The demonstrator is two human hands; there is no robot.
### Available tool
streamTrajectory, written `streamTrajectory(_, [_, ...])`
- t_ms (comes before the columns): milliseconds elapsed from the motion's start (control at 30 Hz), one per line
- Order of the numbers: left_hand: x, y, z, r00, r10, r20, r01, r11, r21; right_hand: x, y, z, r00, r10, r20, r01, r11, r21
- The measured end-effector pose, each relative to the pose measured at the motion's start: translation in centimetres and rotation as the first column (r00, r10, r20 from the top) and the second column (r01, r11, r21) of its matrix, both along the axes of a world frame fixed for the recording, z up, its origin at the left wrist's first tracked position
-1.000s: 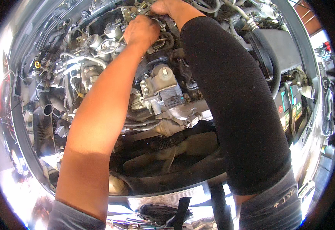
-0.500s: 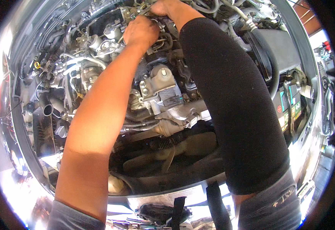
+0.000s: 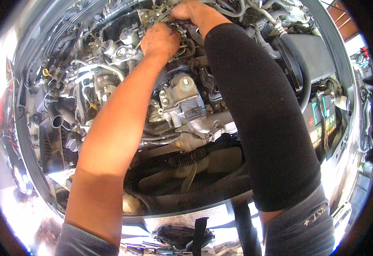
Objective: The person removes protective newspaper from the front of a car with the hood open, then reaches into the engine bay to manipulate hoses and components. The person uses both hands to adjust and connect parts within the engine compartment.
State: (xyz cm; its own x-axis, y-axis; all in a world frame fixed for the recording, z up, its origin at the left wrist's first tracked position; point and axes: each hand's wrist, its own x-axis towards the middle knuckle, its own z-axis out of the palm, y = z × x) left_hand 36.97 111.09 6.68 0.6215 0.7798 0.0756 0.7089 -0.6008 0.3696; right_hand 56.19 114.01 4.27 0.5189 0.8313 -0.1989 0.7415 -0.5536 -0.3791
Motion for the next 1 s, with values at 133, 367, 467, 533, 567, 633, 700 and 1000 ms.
streamTrajectory(133, [-0.6,0.2,-0.2,0.999,-0.019,0.046,0.02,1.0,-0.003,-0.8,-2.6,0.5,0.951,-0.066,-0.301,0.102,0.989,0.106])
streamTrajectory(367, [-2.1,2.4,-1.4,0.964,-0.083,0.253,0.047,0.988,0.145,-0.8,-5.2,1.4,0.931,-0.075,-0.356,0.12,0.987,0.105])
streamTrajectory(467, [-2.6,3.1,-1.7,0.943,-0.12,0.31,0.072,0.984,0.163,-1.8,-5.1,2.2,0.952,-0.12,-0.281,0.138,0.989,0.047])
streamTrajectory(533, [-2.8,3.0,-2.0,0.931,-0.125,0.344,0.079,0.986,0.145,-2.2,-4.6,2.6,0.955,-0.139,-0.26,0.143,0.99,-0.004])
streamTrajectory(567, [-2.9,2.8,-2.2,0.934,-0.135,0.332,0.087,0.984,0.155,-2.3,-4.2,2.6,0.969,-0.128,-0.212,0.13,0.991,-0.002])
streamTrajectory(633, [-3.3,2.4,-2.8,0.933,-0.165,0.319,0.114,0.978,0.173,-2.2,-3.8,2.1,0.986,-0.109,-0.123,0.11,0.994,0.0])
streamTrajectory(700, [-3.4,2.3,-3.3,0.918,-0.179,0.354,0.122,0.977,0.176,-1.9,-4.1,1.2,0.935,-0.184,-0.304,0.206,0.978,0.043])
streamTrajectory(1000, [-2.7,2.6,-4.7,0.881,-0.184,0.435,0.117,0.977,0.176,-1.8,-5.7,2.0,0.748,-0.27,-0.607,0.329,0.944,-0.014])
